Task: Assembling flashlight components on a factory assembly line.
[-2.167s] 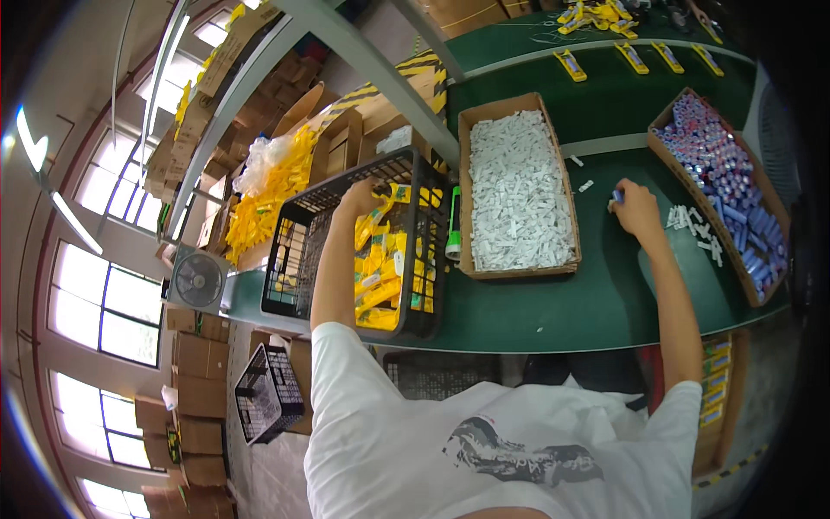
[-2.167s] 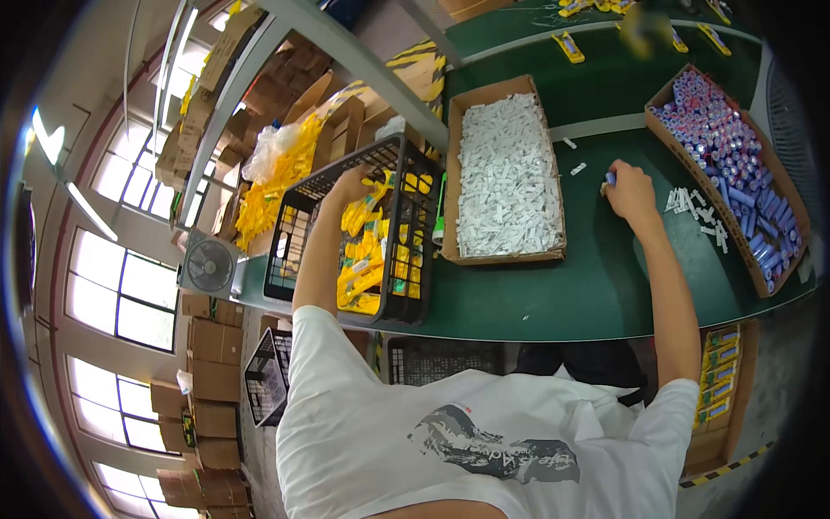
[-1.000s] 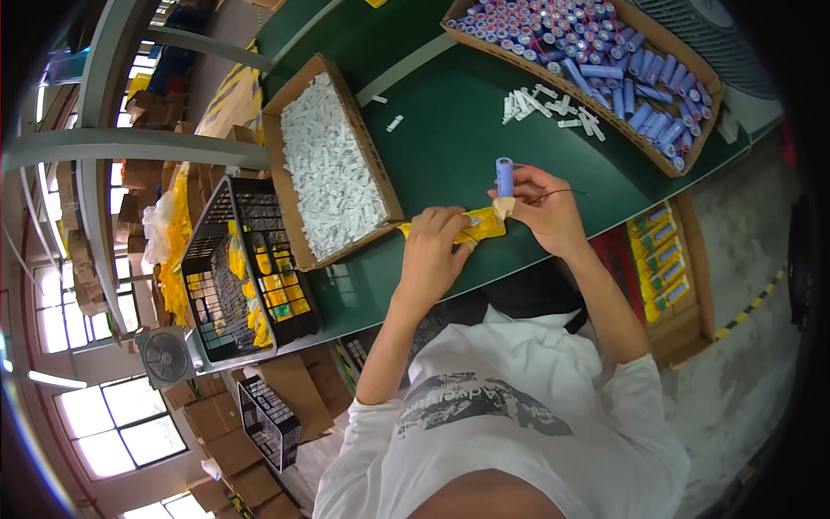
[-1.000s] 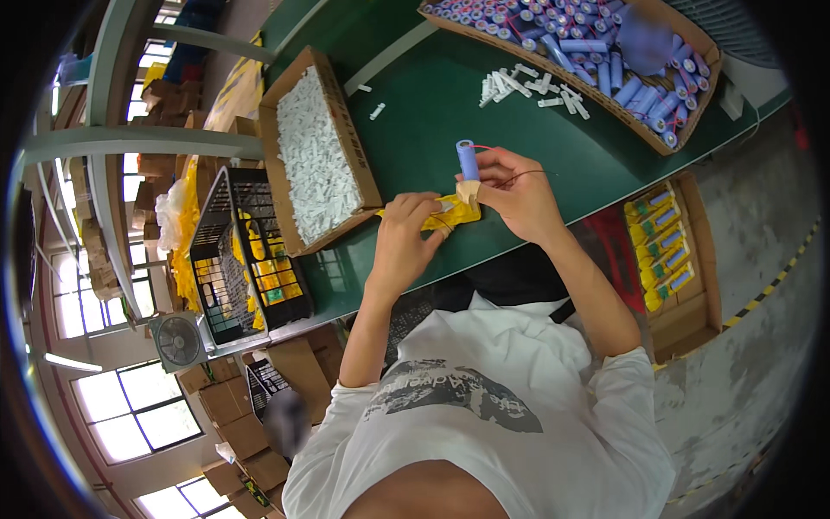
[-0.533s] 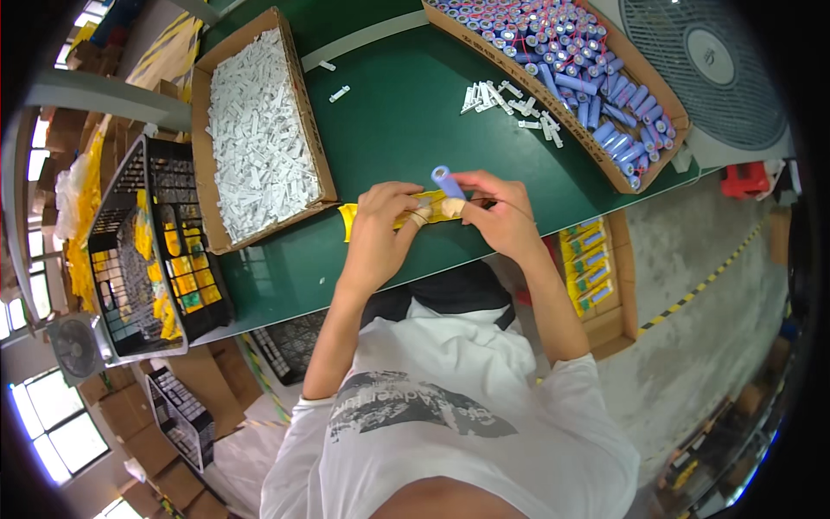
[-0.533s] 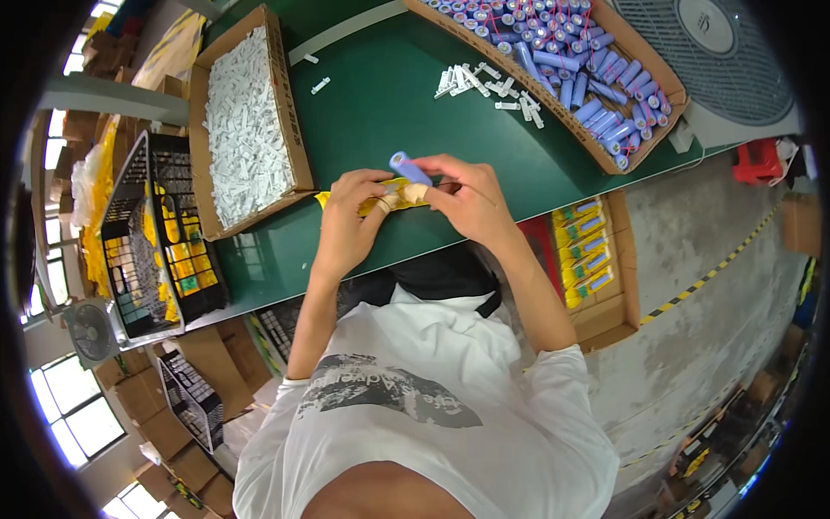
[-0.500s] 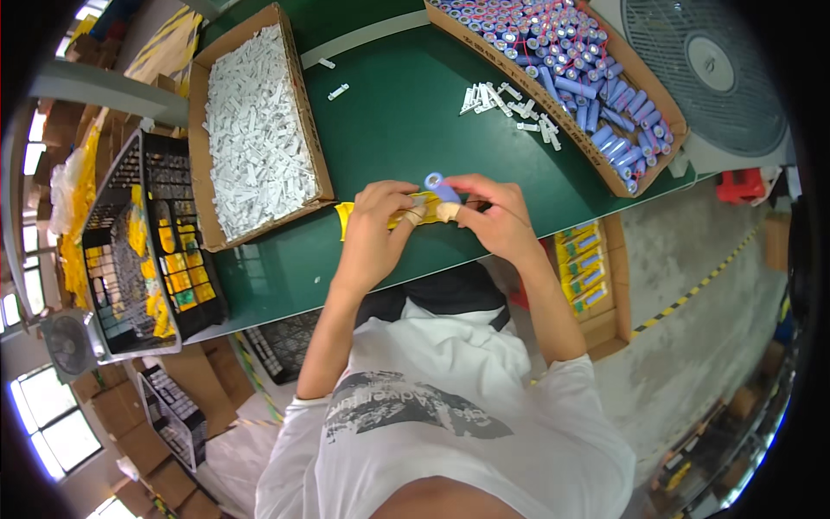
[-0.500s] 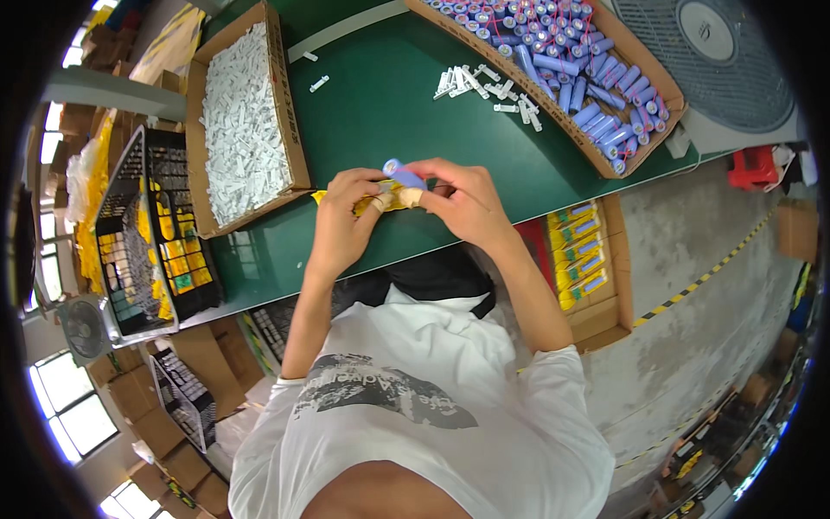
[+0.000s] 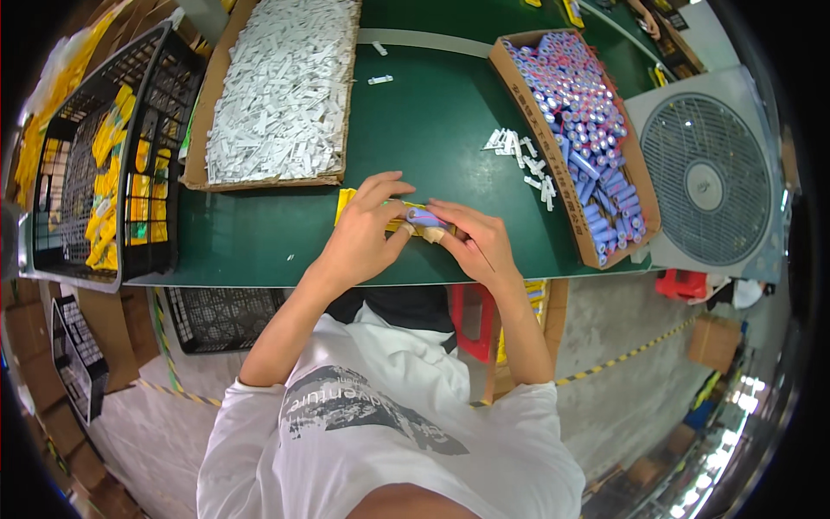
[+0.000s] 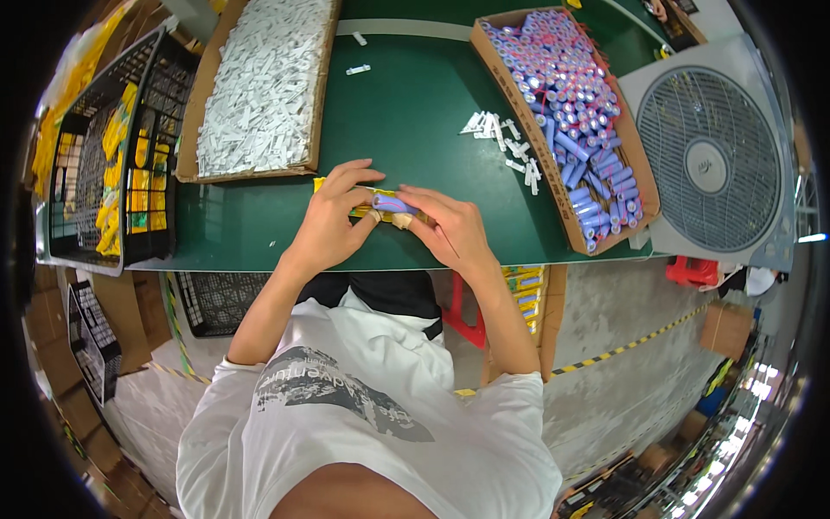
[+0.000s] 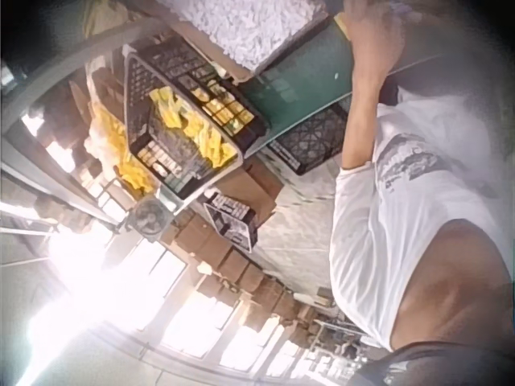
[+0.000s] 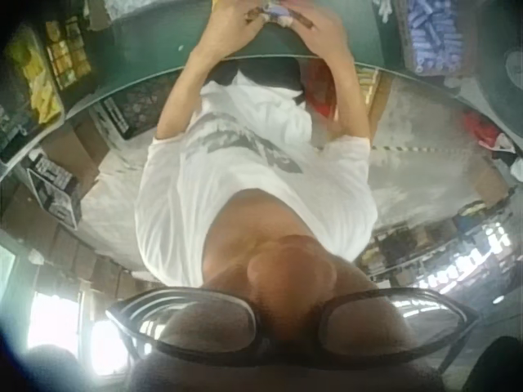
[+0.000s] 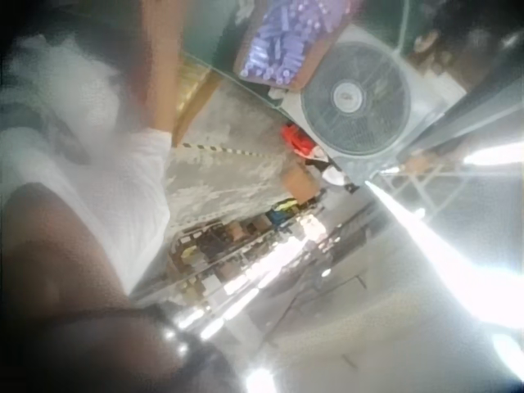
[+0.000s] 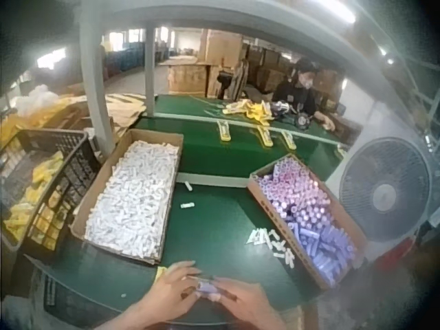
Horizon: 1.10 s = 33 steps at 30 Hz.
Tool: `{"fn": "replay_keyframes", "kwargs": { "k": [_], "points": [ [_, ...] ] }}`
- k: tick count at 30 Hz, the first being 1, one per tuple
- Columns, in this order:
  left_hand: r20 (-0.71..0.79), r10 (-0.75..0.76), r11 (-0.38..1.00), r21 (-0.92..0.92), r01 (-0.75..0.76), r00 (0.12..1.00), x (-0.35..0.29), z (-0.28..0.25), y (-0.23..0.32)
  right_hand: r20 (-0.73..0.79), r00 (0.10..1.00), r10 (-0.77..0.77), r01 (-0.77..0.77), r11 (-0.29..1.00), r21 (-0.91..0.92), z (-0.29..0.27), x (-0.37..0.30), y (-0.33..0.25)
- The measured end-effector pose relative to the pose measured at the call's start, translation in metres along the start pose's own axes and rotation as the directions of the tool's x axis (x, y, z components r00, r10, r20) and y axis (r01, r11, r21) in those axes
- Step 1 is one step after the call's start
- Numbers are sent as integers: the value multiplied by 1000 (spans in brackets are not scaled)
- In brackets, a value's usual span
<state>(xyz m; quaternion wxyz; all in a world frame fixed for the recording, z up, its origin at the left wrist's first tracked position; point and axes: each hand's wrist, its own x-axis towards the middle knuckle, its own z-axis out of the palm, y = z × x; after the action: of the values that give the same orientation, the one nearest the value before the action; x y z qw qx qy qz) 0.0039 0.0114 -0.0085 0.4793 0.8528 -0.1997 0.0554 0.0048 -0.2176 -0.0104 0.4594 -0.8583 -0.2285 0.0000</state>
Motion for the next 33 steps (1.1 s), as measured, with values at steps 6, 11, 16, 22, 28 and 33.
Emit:
{"fn": "replay_keyframes", "kwargs": {
  "k": [6,11,16,22,28,33],
  "points": [
    [-94,69,983,175,-52,993,-16,-12,-9,-7,1000,23,-23,1000,-12,4,1,0],
    [-145,28,992,130,-9,989,-21,-15,-10,-55,993,101,-99,994,37,8,3,-2],
    [-183,-22,994,102,42,983,-26,-9,-7,-146,981,129,-121,991,62,17,-3,8],
    [-263,-12,991,126,47,965,-27,-1,-10,-175,978,114,-105,993,61,21,-2,7],
    [-313,6,986,159,46,950,-25,7,-4,-176,973,151,-139,987,78,19,-4,11],
    [-322,12,981,185,51,947,-26,4,-5,-173,973,153,-145,988,58,21,-2,9]
  ]
}}
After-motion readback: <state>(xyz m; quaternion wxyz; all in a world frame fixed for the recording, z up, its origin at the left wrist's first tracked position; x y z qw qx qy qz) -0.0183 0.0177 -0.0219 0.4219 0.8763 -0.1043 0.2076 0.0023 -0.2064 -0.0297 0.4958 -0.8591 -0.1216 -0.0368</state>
